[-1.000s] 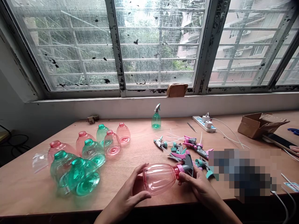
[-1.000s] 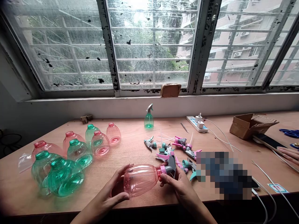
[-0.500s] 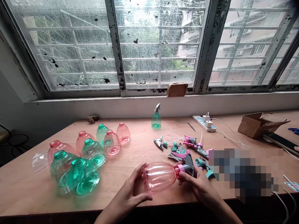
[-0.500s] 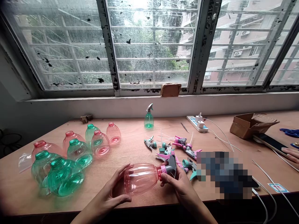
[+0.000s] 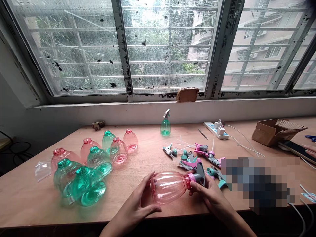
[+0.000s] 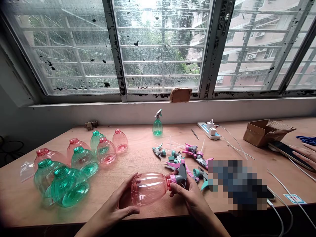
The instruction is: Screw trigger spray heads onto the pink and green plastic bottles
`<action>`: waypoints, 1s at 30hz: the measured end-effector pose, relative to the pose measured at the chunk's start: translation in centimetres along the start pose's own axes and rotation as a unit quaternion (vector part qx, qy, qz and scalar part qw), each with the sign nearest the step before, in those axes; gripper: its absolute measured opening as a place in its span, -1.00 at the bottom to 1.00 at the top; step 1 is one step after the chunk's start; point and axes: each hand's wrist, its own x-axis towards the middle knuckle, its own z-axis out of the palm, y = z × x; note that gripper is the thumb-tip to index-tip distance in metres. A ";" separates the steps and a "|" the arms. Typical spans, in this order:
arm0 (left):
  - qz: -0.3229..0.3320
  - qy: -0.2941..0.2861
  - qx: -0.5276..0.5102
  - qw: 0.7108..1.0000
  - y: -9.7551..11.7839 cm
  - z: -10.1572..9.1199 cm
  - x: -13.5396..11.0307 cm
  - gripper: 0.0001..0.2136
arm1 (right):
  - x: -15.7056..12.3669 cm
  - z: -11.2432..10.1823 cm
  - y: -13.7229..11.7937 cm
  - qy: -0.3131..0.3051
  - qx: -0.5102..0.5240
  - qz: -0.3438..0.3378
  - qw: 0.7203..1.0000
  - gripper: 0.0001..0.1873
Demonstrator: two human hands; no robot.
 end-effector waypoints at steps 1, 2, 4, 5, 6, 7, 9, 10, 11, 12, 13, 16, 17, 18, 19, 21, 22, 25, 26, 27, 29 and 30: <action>0.000 0.002 0.000 1.000 0.1 0.0 0.0 -0.12 | 0.0 -0.1 0.0 -0.003 0.000 0.000 1.000 -0.54; -0.002 0.004 0.002 1.000 0.1 0.0 0.0 -0.12 | 0.0 -0.1 0.0 -0.006 -0.001 0.001 1.000 -0.55; -0.007 0.009 0.012 1.000 0.2 0.1 0.1 -0.13 | 0.0 -0.1 0.0 -0.007 0.000 0.001 1.000 -0.55; -0.010 0.011 0.017 1.000 0.3 0.1 0.1 -0.14 | 0.0 -0.1 0.0 -0.004 0.001 -0.001 1.000 -0.54; -0.012 0.012 0.019 1.000 0.3 0.1 0.2 -0.14 | 0.0 -0.1 0.0 -0.003 0.002 -0.001 1.000 -0.54; -0.015 0.011 0.019 1.000 0.3 0.1 0.2 -0.13 | 0.0 0.0 0.0 0.000 0.002 -0.002 1.000 -0.54; -0.020 0.008 0.016 1.000 0.5 0.1 0.1 -0.10 | -0.1 0.1 0.0 0.008 0.000 -0.004 1.000 -0.54; -0.024 0.005 0.015 1.000 0.6 0.1 0.1 -0.08 | -0.1 0.2 -0.1 0.010 -0.002 -0.005 1.000 -0.55; -0.027 0.003 0.015 1.000 0.6 0.1 0.0 -0.05 | -0.1 0.2 -0.1 0.013 -0.003 -0.005 1.000 -0.55; -0.030 0.000 0.016 0.999 0.7 0.0 -0.1 -0.04 | -0.1 0.2 0.0 0.015 -0.004 -0.007 1.000 -0.55; -0.032 -0.002 0.016 0.999 0.8 0.0 -0.2 -0.04 | -0.1 0.1 0.0 0.014 -0.004 -0.008 1.000 -0.55; -0.034 -0.002 0.010 0.999 1.0 -0.1 -0.4 -0.20 | 0.0 -0.1 0.1 0.003 -0.009 -0.006 1.000 -0.55; -0.035 -0.001 0.008 0.999 1.0 -0.1 -0.4 -0.26 | 0.0 -0.2 0.2 -0.001 -0.013 -0.004 1.000 -0.54; -0.035 -0.001 0.008 0.999 1.1 -0.1 -0.4 -0.30 | 0.1 -0.3 0.2 -0.004 -0.015 -0.003 1.000 -0.54; -0.035 0.000 0.010 0.999 1.0 -0.1 -0.4 -0.32 | 0.1 -0.3 0.2 -0.006 -0.017 -0.003 1.000 -0.54; -0.035 -0.001 0.024 0.999 1.0 -0.1 -0.4 -0.28 | 0.1 -0.4 0.3 -0.006 -0.015 -0.004 1.000 -0.55; -0.035 -0.002 0.033 0.999 0.9 -0.1 -0.4 -0.24 | 0.1 -0.4 0.3 -0.006 -0.012 -0.005 1.000 -0.56; -0.029 -0.007 0.061 0.998 0.7 -0.1 -0.3 -0.12 | 0.1 -0.3 0.2 -0.004 -0.009 -0.006 1.000 -0.59; -0.025 -0.008 0.064 0.998 0.6 0.0 -0.3 -0.11 | 0.0 -0.3 0.2 -0.005 -0.009 -0.007 1.000 -0.59; -0.020 -0.009 0.066 0.998 0.4 0.0 -0.3 -0.10 | 0.0 -0.3 0.2 -0.007 -0.011 -0.007 1.000 -0.59; -0.011 -0.008 0.070 0.997 0.2 0.1 -0.3 -0.07 | 0.0 -0.3 0.2 -0.011 -0.015 -0.006 1.000 -0.58; -0.009 -0.008 0.070 0.997 0.2 0.1 -0.3 -0.05 | 0.0 -0.3 0.2 -0.010 -0.017 -0.007 1.000 -0.57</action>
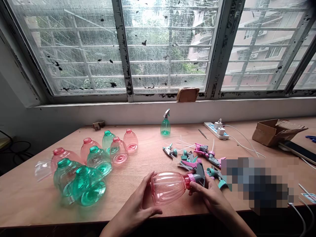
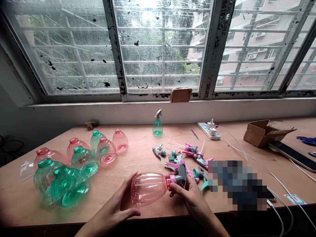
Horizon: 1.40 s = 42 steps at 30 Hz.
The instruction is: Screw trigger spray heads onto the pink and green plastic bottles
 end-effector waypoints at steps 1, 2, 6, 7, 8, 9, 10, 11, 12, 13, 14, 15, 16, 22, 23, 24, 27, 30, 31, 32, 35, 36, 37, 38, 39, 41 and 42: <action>0.001 0.000 -0.002 1.000 0.0 0.0 0.0 -0.05 | 0.0 0.0 0.0 0.001 -0.002 0.000 1.000 -0.57; 0.001 -0.002 -0.007 1.000 0.0 0.0 0.0 -0.07 | 0.0 0.0 0.0 0.002 -0.004 -0.001 1.000 -0.56; -0.014 -0.007 -0.036 0.999 0.5 -0.2 -0.1 -0.32 | 0.1 -0.1 0.2 0.002 -0.004 -0.001 1.000 -0.56; -0.020 -0.006 -0.037 0.999 0.7 -0.2 -0.1 -0.35 | 0.2 -0.1 0.2 0.000 -0.002 0.000 1.000 -0.57; -0.025 -0.003 -0.037 0.999 0.8 -0.2 -0.1 -0.37 | 0.2 -0.1 0.2 -0.002 0.001 0.000 1.000 -0.57; -0.028 -0.002 -0.036 0.999 0.9 -0.3 -0.1 -0.36 | 0.2 -0.1 0.2 -0.003 0.004 0.000 1.000 -0.58; -0.031 -0.001 -0.035 0.999 1.0 -0.3 -0.1 -0.35 | 0.1 0.0 0.1 -0.002 0.006 0.000 1.000 -0.59; -0.031 -0.001 -0.033 0.999 1.0 -0.3 -0.1 -0.33 | 0.1 0.1 0.0 0.000 0.009 -0.001 1.000 -0.60; -0.029 -0.001 -0.030 0.999 1.0 -0.2 -0.1 -0.30 | 0.1 0.1 0.0 0.002 0.012 -0.002 1.000 -0.61; -0.025 -0.001 -0.025 0.999 0.9 -0.2 -0.1 -0.26 | 0.0 0.2 -0.1 0.005 0.014 -0.003 1.000 -0.62; -0.020 -0.002 -0.018 1.000 0.8 -0.2 -0.1 -0.24 | 0.0 0.2 -0.2 0.006 0.016 -0.003 1.000 -0.63; -0.012 -0.001 -0.011 1.000 0.6 -0.1 -0.1 -0.22 | -0.1 0.3 -0.2 0.007 0.017 -0.003 1.000 -0.63; -0.005 -0.001 -0.004 1.000 0.5 -0.1 0.0 -0.20 | -0.1 0.2 -0.2 0.007 0.018 -0.003 1.000 -0.62; 0.004 0.000 0.010 1.000 -0.1 0.0 0.0 -0.11 | -0.1 0.0 0.1 0.001 0.007 0.000 1.000 -0.59; 0.001 -0.003 0.006 1.000 -0.1 -0.1 -0.1 -0.12 | -0.1 0.0 0.1 0.002 0.007 0.001 1.000 -0.59; -0.002 -0.005 -0.002 1.000 0.0 -0.1 -0.1 -0.15 | -0.1 0.0 0.1 0.003 0.010 0.001 1.000 -0.58; -0.012 -0.008 -0.035 0.999 0.5 -0.2 -0.2 -0.31 | 0.0 0.1 0.1 0.002 0.019 0.005 1.000 -0.57; -0.018 -0.003 -0.056 0.998 0.7 -0.2 -0.1 -0.37 | 0.1 0.0 0.3 -0.003 0.018 0.013 1.000 -0.56; -0.017 -0.002 -0.063 0.998 0.7 -0.2 -0.1 -0.37 | 0.1 -0.1 0.3 -0.004 0.017 0.014 1.000 -0.56; -0.014 -0.001 -0.070 0.997 0.6 -0.2 0.0 -0.35 | 0.1 -0.2 0.4 -0.004 0.017 0.013 1.000 -0.56; 0.002 -0.001 -0.086 0.996 0.0 -0.1 0.2 -0.25 | 0.1 -0.3 0.4 -0.005 0.016 0.011 1.000 -0.57; 0.007 -0.001 -0.086 0.996 -0.2 0.0 0.2 -0.21 | 0.1 -0.3 0.4 -0.005 0.015 0.011 1.000 -0.57; 0.011 -0.001 -0.084 0.996 -0.4 0.1 0.2 -0.18 | 0.0 -0.3 0.4 -0.005 0.014 0.012 1.000 -0.58; 0.015 -0.001 -0.077 0.997 -0.6 0.1 0.2 -0.15 | 0.0 -0.3 0.4 -0.003 0.013 0.011 1.000 -0.58; 0.018 0.000 -0.066 0.998 -0.7 0.1 0.1 -0.14 | 0.0 -0.3 0.3 -0.003 0.013 0.011 1.000 -0.59; 0.019 0.002 -0.035 0.999 -0.7 0.1 0.0 -0.10 | 0.0 -0.2 0.3 -0.006 0.013 0.012 1.000 -0.59; 0.016 0.002 -0.020 1.000 -0.7 0.1 0.0 -0.08 | 0.0 -0.2 0.4 -0.008 0.012 0.013 1.000 -0.59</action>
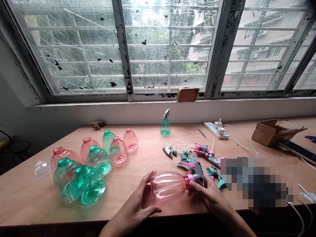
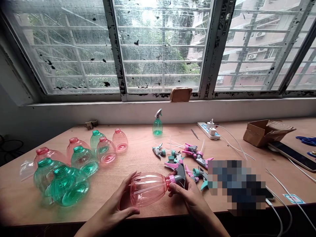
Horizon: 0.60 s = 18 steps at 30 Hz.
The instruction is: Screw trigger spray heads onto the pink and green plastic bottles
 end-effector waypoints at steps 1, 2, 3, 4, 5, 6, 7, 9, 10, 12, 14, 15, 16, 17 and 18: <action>-0.005 -0.002 0.011 1.000 0.1 0.0 -0.1 -0.07 | 0.0 0.0 0.0 -0.002 -0.001 0.001 1.000 -0.59; -0.011 -0.005 0.015 1.000 0.2 -0.1 -0.1 -0.08 | 0.1 0.0 0.1 -0.004 -0.003 0.001 1.000 -0.59; -0.016 -0.008 0.012 1.000 0.3 -0.1 -0.1 -0.11 | 0.1 -0.1 0.1 -0.005 -0.005 0.000 1.000 -0.59; -0.021 -0.010 0.002 1.000 0.4 -0.2 -0.1 -0.16 | 0.1 -0.1 0.2 -0.006 -0.006 0.000 1.000 -0.60; -0.024 -0.011 -0.010 1.000 0.5 -0.2 -0.1 -0.21 | 0.1 -0.2 0.2 -0.007 -0.008 -0.001 1.000 -0.60; -0.027 -0.010 -0.022 0.999 0.6 -0.2 -0.1 -0.26 | 0.1 -0.2 0.2 -0.009 -0.008 -0.002 1.000 -0.60; -0.029 -0.010 -0.032 0.999 0.6 -0.2 -0.1 -0.30 | 0.1 -0.3 0.2 -0.010 -0.008 -0.003 1.000 -0.60; -0.032 -0.011 -0.045 0.998 0.6 -0.2 0.0 -0.32 | 0.1 -0.3 0.2 -0.010 -0.007 -0.004 1.000 -0.60; -0.031 -0.011 -0.047 0.998 0.7 -0.2 0.0 -0.31 | 0.1 -0.3 0.2 -0.009 -0.005 -0.004 1.000 -0.60; -0.025 -0.010 -0.044 0.999 0.7 -0.2 0.0 -0.26 | 0.1 -0.3 0.2 -0.009 0.000 -0.002 1.000 -0.60; -0.015 -0.004 -0.033 0.999 0.6 -0.2 0.0 -0.18 | 0.2 -0.2 0.2 -0.012 0.002 0.000 1.000 -0.61; -0.010 -0.001 -0.023 1.000 0.6 -0.1 0.0 -0.16 | 0.2 -0.2 0.2 -0.014 0.002 0.000 1.000 -0.62; -0.005 0.001 -0.012 1.000 0.5 -0.1 0.1 -0.14 | 0.2 -0.2 0.2 -0.015 0.002 0.001 1.000 -0.62; -0.003 0.002 0.001 1.000 0.5 -0.1 0.1 -0.13 | 0.2 -0.2 0.2 -0.015 0.001 0.002 1.000 -0.63; -0.002 0.004 0.013 1.000 0.4 -0.1 0.1 -0.12 | 0.1 -0.2 0.2 -0.015 -0.001 0.002 1.000 -0.63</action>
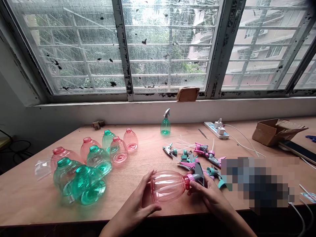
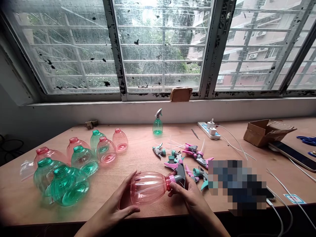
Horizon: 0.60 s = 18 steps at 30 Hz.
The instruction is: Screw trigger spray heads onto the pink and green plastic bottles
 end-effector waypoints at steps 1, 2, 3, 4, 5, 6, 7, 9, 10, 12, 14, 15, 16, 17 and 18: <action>0.000 0.000 0.010 1.000 0.0 0.0 0.0 -0.11 | 0.0 0.0 0.0 0.001 0.000 0.001 1.000 -0.63; -0.002 -0.001 0.016 1.000 -0.1 0.0 0.0 -0.09 | 0.0 0.0 0.0 0.002 0.000 0.002 1.000 -0.62; -0.004 -0.002 0.018 1.000 -0.1 0.0 0.0 -0.07 | -0.1 0.1 -0.1 0.003 0.000 0.002 1.000 -0.62; -0.008 -0.004 0.017 1.000 0.0 0.0 -0.1 -0.07 | -0.1 0.1 -0.1 0.004 -0.001 0.003 1.000 -0.62; -0.012 -0.006 0.014 1.000 0.1 0.0 -0.1 -0.09 | -0.1 0.1 -0.1 0.005 -0.002 0.003 1.000 -0.62; -0.017 -0.008 0.009 1.000 0.2 -0.1 -0.2 -0.13 | -0.2 0.1 -0.1 0.005 -0.003 0.002 1.000 -0.62; -0.023 -0.009 0.002 1.000 0.3 -0.1 -0.2 -0.19 | -0.2 0.1 -0.1 0.004 -0.005 0.002 1.000 -0.63; -0.034 -0.008 -0.012 0.999 0.6 -0.2 -0.2 -0.29 | -0.2 0.1 -0.1 0.002 -0.007 0.001 1.000 -0.63; -0.038 -0.007 -0.018 0.999 0.6 -0.2 -0.2 -0.32 | -0.3 0.1 -0.1 0.002 -0.006 0.001 1.000 -0.63; -0.042 -0.006 -0.027 0.999 0.7 -0.2 -0.1 -0.34 | -0.3 0.1 -0.1 0.003 -0.003 0.001 1.000 -0.62; -0.038 -0.009 -0.039 0.998 0.7 -0.2 -0.1 -0.32 | -0.3 0.1 -0.2 0.007 0.000 0.001 1.000 -0.61; -0.034 -0.009 -0.043 0.998 0.6 -0.2 -0.1 -0.29 | -0.3 0.2 -0.3 0.010 0.001 0.001 1.000 -0.61; -0.030 -0.009 -0.045 0.999 0.5 -0.2 -0.1 -0.25 | -0.3 0.3 -0.3 0.012 0.003 0.001 1.000 -0.61; -0.026 -0.008 -0.042 0.999 0.4 -0.1 -0.1 -0.21 | -0.3 0.3 -0.4 0.013 0.005 0.002 1.000 -0.60; -0.022 -0.006 -0.035 0.999 0.4 -0.1 -0.1 -0.18 | -0.3 0.4 -0.4 0.014 0.008 0.004 1.000 -0.60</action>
